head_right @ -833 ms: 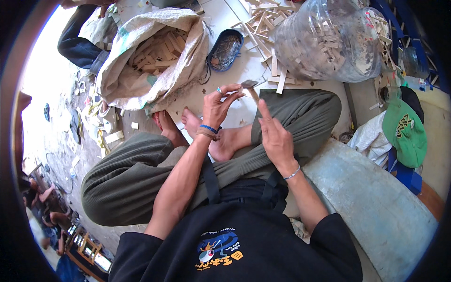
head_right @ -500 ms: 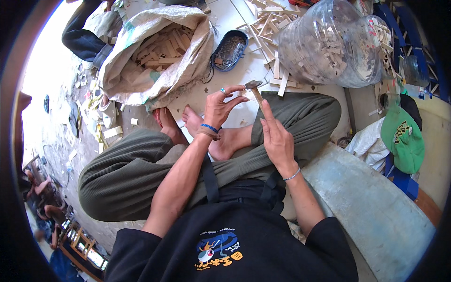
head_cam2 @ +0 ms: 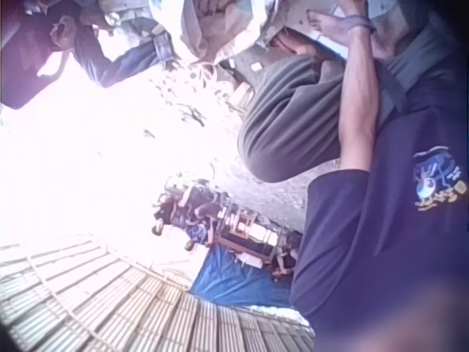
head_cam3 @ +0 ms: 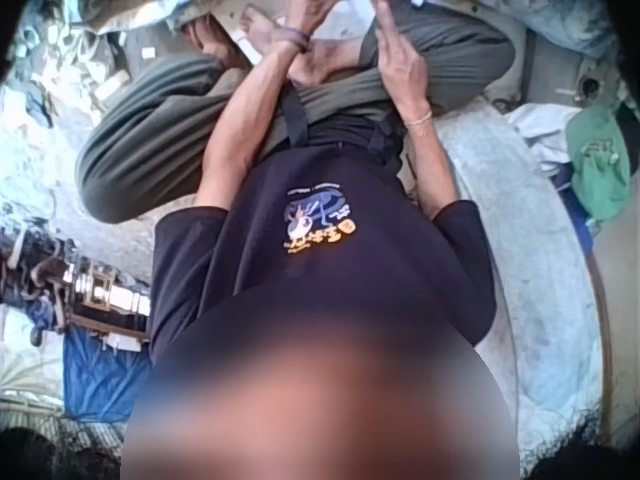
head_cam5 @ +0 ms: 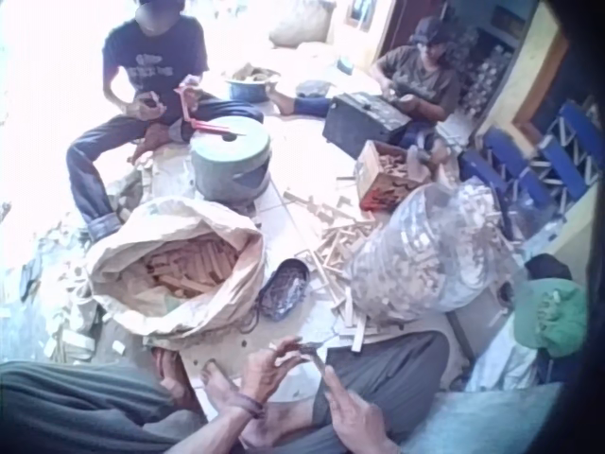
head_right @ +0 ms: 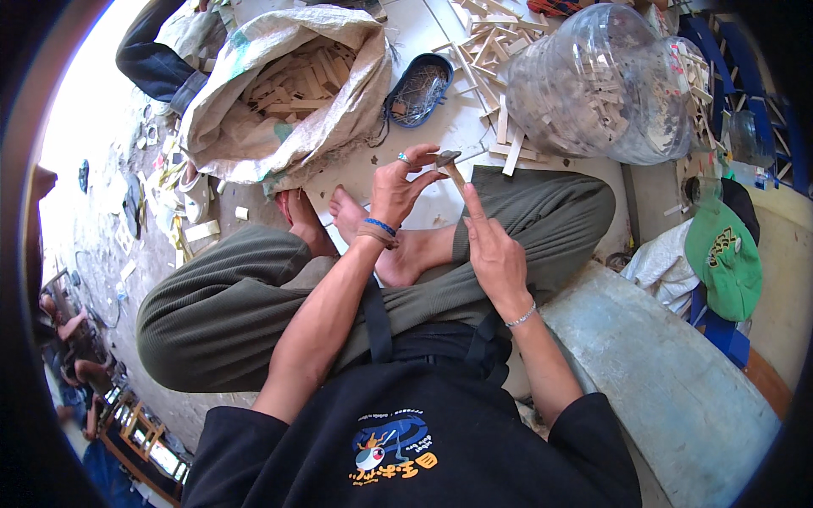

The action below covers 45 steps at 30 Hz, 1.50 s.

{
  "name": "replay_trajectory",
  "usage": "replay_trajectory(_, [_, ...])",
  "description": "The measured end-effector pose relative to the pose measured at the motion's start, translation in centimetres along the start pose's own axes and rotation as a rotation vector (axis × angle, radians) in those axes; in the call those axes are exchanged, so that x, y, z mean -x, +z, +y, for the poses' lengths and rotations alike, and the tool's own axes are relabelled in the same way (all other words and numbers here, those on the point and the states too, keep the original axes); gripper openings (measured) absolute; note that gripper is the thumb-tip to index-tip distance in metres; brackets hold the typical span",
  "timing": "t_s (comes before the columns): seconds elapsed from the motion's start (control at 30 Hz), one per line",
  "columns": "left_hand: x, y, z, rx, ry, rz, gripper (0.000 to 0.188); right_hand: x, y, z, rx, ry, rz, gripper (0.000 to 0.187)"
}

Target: The person sits on the floor and assembles small wooden pieces by inserting nails and tapping them with a hammer. They repeatedly pick up wood pieces from a sack, insert nails, and hammer them into place.

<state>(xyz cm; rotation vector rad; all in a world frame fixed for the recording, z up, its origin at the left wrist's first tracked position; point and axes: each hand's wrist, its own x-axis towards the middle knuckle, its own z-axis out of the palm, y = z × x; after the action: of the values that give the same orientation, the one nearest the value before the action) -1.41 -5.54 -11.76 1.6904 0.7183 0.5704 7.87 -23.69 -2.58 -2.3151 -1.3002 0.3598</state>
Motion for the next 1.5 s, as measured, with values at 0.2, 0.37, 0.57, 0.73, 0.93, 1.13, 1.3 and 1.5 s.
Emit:
replay_trajectory(0.2, [-0.1,0.1,-0.3,0.004,0.023,0.011,0.04,-0.1,0.4,0.4,-0.111,-0.095,0.204,0.068])
replay_trajectory(0.37, [-0.1,0.2,-0.2,-0.029,0.006,-0.002,0.04,-0.1,0.2,0.5,-0.009,-0.021,0.023,0.069])
replay_trajectory(0.57, [-0.1,0.1,-0.3,0.001,0.005,0.004,0.04,-0.1,0.1,0.8,-0.06,-0.073,0.161,0.07])
replay_trajectory(0.73, [-0.1,0.3,-0.5,-0.005,0.011,0.014,0.04,0.2,-0.1,1.1,-0.041,-0.075,0.135,0.071])
replay_trajectory(0.93, [-0.2,0.4,-0.5,-0.022,0.014,0.015,0.04,0.2,0.0,1.1,0.101,-0.007,-0.056,0.073])
replay_trajectory(1.13, [-0.1,0.3,-0.5,-0.013,0.021,0.018,0.041,0.1,0.1,1.0,-0.088,-0.115,0.19,0.072])
replay_trajectory(1.3, [-0.3,0.4,-0.6,-0.019,0.027,0.02,0.04,0.0,0.2,0.7,-0.002,-0.074,0.085,0.07])
replay_trajectory(1.5, [-0.4,0.4,-0.8,-0.029,0.021,0.007,0.04,0.1,0.0,0.8,0.062,-0.058,0.017,0.069])
